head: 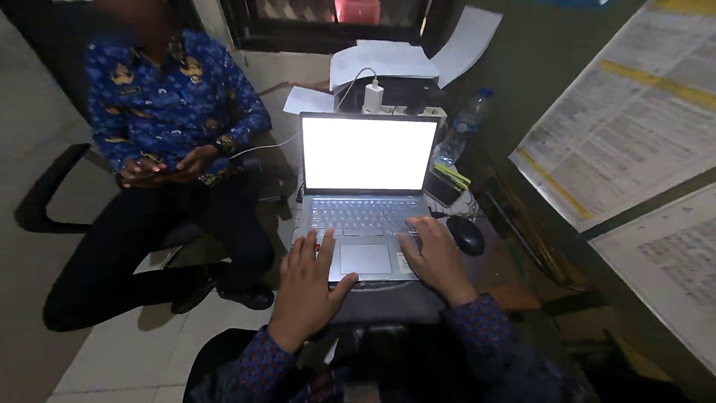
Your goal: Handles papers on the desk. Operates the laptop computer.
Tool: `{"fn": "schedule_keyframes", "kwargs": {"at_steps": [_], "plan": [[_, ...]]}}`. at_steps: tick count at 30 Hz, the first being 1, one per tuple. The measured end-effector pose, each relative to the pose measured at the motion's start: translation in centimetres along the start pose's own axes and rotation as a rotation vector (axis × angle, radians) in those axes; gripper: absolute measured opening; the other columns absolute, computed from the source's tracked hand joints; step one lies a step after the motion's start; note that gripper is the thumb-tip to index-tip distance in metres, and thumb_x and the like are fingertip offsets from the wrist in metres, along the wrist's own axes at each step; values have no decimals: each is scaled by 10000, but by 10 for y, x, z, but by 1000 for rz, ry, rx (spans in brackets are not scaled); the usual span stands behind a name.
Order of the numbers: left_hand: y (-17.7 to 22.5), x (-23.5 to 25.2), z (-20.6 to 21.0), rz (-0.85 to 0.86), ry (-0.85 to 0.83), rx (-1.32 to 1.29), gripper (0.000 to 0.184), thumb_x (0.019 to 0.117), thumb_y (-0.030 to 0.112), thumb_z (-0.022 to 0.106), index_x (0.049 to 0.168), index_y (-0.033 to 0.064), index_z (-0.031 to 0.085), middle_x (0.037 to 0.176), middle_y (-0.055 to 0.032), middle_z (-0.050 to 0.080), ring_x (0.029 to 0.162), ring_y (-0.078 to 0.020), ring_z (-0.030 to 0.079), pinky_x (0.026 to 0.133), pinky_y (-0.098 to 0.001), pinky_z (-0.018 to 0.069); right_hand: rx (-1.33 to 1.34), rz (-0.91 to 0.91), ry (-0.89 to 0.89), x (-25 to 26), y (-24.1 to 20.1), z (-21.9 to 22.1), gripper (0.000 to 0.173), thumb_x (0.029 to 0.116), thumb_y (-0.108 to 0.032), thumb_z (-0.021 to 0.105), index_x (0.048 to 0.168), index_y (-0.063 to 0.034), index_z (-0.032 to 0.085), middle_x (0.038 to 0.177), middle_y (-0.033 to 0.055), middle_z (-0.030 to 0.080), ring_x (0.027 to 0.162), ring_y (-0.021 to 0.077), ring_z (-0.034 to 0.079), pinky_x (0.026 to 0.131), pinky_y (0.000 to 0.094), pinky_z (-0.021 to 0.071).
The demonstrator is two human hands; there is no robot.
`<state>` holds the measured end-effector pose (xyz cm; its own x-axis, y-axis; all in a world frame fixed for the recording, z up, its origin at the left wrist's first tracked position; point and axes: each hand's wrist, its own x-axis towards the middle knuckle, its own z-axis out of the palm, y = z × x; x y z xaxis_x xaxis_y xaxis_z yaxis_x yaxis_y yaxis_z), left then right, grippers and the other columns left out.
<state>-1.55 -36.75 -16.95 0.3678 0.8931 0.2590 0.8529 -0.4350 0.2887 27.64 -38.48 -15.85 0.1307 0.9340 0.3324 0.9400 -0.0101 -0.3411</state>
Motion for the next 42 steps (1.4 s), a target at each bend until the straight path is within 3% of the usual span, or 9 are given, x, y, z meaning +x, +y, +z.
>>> {"fn": "schedule_keyframes", "kwargs": {"at_steps": [9,23,28,33,38,42], "plan": [[-1,-2,2,20,32,24,952,899,839,352,1609,205,354,1610,-140,402,1455,-385,401,1091,-634,390,24,0,24,-1,1,2,444,1000,-379,527,1322,-106,665,1300,113,671,1228,264,632,1029,464,529],[0,-3,1,19,57,2,915,917,803,391,1604,200,365,1602,-135,413,1458,-367,398,1105,-618,387,43,4,18,-1,1,2,461,994,-388,534,1344,-113,654,1330,117,659,1268,280,609,1050,481,513],[0,-3,0,11,57,-12,912,915,804,396,1604,209,365,1602,-134,415,1459,-363,402,1106,-620,389,200,40,79,-2,9,-8,473,996,-420,560,1346,-114,644,1386,116,617,1303,268,574,1079,489,489],[-1,-4,0,5,47,-24,901,921,792,408,1605,209,363,1612,-131,401,1475,-347,384,1123,-620,377,0,27,197,-16,49,-55,565,999,-465,540,1424,-95,582,1487,187,527,1393,367,489,1131,572,426],[-1,-3,0,-8,34,-31,912,913,810,394,1604,215,367,1622,-128,386,1488,-344,365,1132,-619,366,-6,79,327,-34,89,-48,708,943,-492,577,1471,-26,512,1456,311,480,1297,475,520,1039,601,474],[2,-1,-3,-21,11,-20,932,903,823,393,1614,222,345,1629,-147,366,1480,-355,372,1117,-619,380,-37,101,259,-33,89,-38,763,908,-555,585,1488,-66,504,1448,297,490,1243,468,565,973,615,510]]}}
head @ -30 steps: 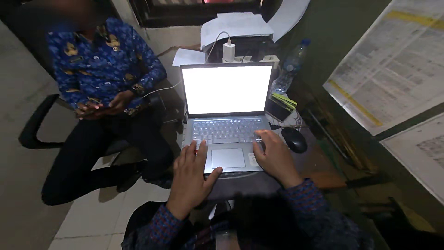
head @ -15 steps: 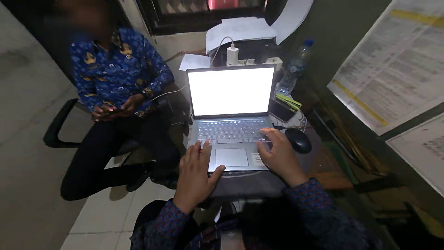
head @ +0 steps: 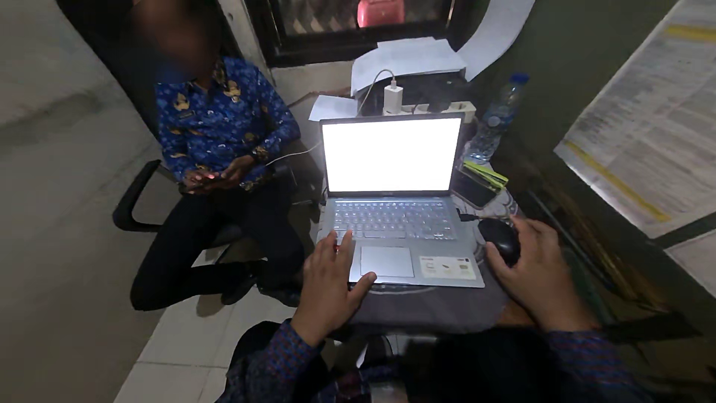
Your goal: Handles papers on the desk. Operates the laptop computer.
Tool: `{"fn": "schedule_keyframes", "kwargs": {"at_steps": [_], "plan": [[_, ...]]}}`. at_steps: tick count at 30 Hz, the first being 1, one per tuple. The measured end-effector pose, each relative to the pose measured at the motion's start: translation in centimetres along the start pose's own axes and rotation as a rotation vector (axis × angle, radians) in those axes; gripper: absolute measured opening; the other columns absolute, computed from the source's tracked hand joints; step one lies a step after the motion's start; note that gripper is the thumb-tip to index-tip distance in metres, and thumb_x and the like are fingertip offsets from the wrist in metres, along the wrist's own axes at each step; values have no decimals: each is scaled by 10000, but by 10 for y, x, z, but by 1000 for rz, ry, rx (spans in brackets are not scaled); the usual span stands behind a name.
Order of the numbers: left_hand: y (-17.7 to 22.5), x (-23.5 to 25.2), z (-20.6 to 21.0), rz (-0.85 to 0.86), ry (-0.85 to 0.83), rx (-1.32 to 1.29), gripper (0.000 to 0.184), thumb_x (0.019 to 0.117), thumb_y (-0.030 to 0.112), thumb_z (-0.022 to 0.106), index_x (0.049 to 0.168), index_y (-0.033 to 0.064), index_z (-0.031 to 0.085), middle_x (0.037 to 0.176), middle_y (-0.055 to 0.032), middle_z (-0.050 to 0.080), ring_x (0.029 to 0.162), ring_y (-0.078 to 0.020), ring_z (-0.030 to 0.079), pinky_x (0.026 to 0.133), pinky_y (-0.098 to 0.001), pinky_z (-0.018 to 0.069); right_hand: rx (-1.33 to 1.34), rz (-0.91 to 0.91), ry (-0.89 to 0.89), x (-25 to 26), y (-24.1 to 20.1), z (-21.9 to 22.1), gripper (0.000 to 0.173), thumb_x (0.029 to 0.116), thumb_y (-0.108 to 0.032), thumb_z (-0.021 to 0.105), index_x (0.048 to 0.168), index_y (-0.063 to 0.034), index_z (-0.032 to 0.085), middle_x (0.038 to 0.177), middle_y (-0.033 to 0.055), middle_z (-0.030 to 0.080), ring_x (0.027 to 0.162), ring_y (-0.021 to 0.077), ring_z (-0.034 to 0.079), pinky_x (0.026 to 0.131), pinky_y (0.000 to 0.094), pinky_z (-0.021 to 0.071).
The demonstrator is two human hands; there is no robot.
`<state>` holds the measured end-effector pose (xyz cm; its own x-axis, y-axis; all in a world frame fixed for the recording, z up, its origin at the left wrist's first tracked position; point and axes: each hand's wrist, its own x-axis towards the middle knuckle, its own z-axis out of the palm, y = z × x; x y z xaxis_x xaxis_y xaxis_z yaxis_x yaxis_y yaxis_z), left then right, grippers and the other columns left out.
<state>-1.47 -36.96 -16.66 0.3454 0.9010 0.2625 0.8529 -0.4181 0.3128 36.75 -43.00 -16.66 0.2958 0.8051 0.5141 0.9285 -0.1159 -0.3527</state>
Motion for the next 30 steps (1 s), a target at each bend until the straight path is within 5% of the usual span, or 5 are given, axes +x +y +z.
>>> {"fn": "schedule_keyframes", "kwargs": {"at_steps": [6,14,22,30], "plan": [[11,26,-12,-62,-13,60,947,899,836,355,1610,211,355,1614,-193,373,1366,-395,492,1050,-623,426,-21,6,-97,2,9,7,682,913,-552,574,1478,-172,538,1366,276,557,1207,480,578,950,651,504],[11,32,8,28,81,74,875,917,805,358,1570,228,435,1591,-145,425,1407,-362,457,1120,-595,382,-18,-8,-104,1,15,10,557,935,-487,515,1402,-203,623,1350,243,570,1207,440,578,947,621,506],[9,31,10,11,97,106,874,918,807,354,1538,205,480,1384,-128,602,1317,-334,529,1096,-586,404,-15,-5,-116,4,18,12,506,969,-461,489,1388,-218,637,1400,235,553,1266,460,543,995,642,475],[10,31,9,0,82,111,873,920,808,340,1535,205,483,1392,-118,596,1322,-322,525,1105,-584,391,-25,2,-91,3,17,12,486,969,-437,483,1358,-206,659,1386,239,560,1249,458,551,979,637,479]]}}
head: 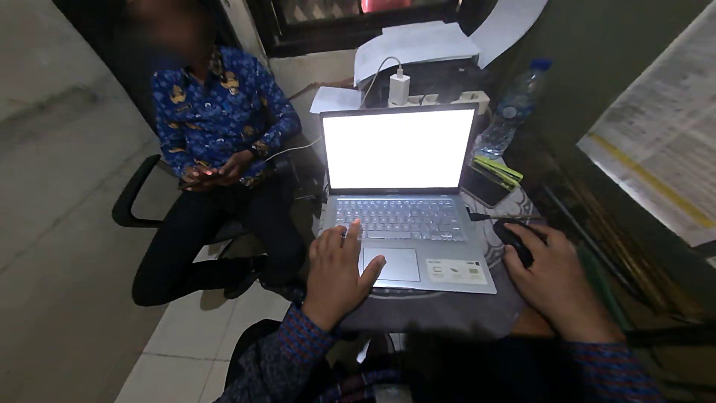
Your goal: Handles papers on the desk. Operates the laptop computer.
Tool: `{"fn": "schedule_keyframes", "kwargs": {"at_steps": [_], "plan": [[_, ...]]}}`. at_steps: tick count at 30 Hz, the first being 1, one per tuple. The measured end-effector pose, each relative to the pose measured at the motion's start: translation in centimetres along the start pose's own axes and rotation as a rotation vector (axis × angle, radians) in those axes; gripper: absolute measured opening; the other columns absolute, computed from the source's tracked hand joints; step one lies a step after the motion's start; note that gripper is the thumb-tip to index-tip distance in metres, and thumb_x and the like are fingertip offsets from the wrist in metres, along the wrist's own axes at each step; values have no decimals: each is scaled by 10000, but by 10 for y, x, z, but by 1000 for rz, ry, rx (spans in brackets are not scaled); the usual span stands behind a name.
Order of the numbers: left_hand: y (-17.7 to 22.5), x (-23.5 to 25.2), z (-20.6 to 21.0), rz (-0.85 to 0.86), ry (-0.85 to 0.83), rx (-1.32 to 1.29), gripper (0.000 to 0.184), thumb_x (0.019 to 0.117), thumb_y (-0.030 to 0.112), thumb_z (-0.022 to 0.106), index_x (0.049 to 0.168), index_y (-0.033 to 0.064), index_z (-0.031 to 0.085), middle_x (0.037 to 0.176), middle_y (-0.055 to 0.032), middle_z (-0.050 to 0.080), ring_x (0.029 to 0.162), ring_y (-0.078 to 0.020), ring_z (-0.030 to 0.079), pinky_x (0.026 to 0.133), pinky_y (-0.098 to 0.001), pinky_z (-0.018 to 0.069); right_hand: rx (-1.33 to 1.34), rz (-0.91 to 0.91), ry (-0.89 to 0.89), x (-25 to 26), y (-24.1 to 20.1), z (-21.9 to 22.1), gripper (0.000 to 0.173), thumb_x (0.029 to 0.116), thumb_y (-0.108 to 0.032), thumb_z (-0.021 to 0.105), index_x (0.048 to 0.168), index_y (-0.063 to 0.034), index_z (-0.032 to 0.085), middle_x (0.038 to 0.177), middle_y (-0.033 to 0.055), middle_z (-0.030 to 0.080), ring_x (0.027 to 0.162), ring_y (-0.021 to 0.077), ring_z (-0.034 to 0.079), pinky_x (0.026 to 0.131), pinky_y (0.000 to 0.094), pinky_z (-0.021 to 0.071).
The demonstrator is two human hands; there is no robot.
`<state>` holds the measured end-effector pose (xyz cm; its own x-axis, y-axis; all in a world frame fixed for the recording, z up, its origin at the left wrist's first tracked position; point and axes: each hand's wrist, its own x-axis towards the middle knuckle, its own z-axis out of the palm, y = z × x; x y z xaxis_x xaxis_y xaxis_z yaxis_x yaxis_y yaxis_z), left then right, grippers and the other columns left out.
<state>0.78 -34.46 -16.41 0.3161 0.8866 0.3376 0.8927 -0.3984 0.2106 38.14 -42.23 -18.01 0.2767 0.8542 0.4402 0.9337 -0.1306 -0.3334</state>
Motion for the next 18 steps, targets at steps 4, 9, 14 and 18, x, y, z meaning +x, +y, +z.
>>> {"fn": "schedule_keyframes", "kwargs": {"at_steps": [4,9,14,18], "plan": [[-1,-1,1,1,19,-15,866,919,806,352,1535,212,485,1382,-112,602,1313,-311,530,1102,-574,396,-3,1,-3,0,1,0,482,968,-429,483,1353,-201,662,1399,235,554,1259,453,546,994,633,473],[-1,-1,1,7,22,-17,863,923,802,343,1533,208,486,1382,-119,599,1311,-312,532,1099,-571,400,5,7,-1,0,1,0,481,966,-432,487,1354,-209,663,1391,229,561,1251,448,550,992,629,473],[-2,-1,0,9,28,-25,859,923,800,352,1524,205,497,1374,-112,606,1309,-307,536,1099,-568,403,-2,9,-5,0,-2,0,478,967,-427,484,1350,-206,665,1385,233,561,1243,446,552,988,635,469],[-1,-1,0,10,11,-22,865,926,798,341,1529,196,490,1380,-117,603,1313,-311,533,1101,-570,399,-9,1,-2,-1,0,-1,481,969,-438,480,1350,-210,665,1383,222,564,1241,447,551,985,621,475]]}}
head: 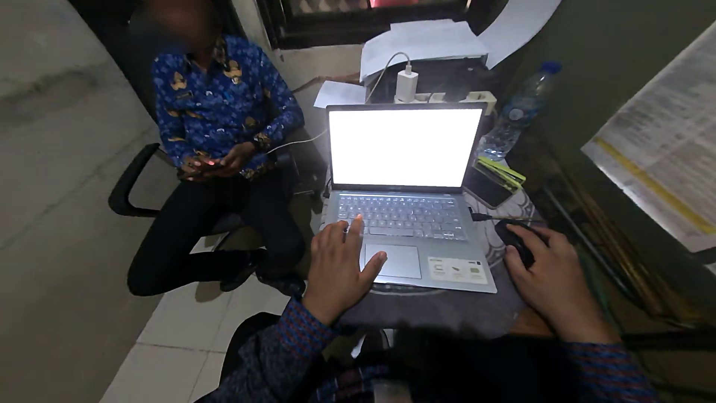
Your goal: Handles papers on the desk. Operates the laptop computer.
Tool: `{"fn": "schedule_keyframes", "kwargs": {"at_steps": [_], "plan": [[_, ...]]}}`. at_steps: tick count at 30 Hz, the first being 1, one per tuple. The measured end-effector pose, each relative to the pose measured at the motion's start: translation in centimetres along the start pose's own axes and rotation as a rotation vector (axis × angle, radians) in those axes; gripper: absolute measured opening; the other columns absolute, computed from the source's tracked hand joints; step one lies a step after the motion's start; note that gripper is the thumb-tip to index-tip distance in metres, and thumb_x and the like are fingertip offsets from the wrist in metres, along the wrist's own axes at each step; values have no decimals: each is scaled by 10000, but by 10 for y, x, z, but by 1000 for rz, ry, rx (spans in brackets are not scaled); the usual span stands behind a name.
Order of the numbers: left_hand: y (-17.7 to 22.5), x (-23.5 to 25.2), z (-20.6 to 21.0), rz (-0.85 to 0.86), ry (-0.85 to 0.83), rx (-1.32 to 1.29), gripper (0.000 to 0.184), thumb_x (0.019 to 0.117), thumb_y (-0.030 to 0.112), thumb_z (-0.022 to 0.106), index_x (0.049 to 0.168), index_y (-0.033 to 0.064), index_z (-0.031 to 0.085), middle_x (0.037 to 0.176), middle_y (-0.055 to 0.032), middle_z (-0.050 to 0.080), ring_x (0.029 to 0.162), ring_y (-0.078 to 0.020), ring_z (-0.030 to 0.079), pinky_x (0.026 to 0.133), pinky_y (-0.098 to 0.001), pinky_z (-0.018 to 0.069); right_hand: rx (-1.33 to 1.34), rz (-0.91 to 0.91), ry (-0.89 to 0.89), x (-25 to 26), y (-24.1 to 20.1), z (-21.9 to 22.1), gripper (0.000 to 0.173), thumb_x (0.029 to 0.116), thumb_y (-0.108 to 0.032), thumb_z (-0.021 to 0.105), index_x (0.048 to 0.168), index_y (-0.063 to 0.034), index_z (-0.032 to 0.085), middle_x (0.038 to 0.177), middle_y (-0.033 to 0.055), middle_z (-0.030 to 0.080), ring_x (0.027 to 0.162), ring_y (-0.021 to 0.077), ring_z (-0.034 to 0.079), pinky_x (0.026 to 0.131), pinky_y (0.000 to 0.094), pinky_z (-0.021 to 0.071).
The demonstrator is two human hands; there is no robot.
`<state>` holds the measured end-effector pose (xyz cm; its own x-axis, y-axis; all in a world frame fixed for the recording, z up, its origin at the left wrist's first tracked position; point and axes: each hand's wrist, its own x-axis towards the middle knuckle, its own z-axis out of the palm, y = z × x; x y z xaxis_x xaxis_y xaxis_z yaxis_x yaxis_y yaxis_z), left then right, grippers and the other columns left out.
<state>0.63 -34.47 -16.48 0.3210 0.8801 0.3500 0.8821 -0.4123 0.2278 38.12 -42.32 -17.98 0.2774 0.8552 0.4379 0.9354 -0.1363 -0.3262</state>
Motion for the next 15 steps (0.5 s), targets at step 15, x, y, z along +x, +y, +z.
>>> {"fn": "schedule_keyframes", "kwargs": {"at_steps": [15], "plan": [[-2,1,0,-6,-8,-35,861,927,796,353,1523,191,495,1396,-122,597,1327,-316,528,1121,-577,383,-17,15,-10,0,-6,-5,535,934,-430,521,1378,-158,644,1331,260,580,1209,459,568,971,637,481]]}}
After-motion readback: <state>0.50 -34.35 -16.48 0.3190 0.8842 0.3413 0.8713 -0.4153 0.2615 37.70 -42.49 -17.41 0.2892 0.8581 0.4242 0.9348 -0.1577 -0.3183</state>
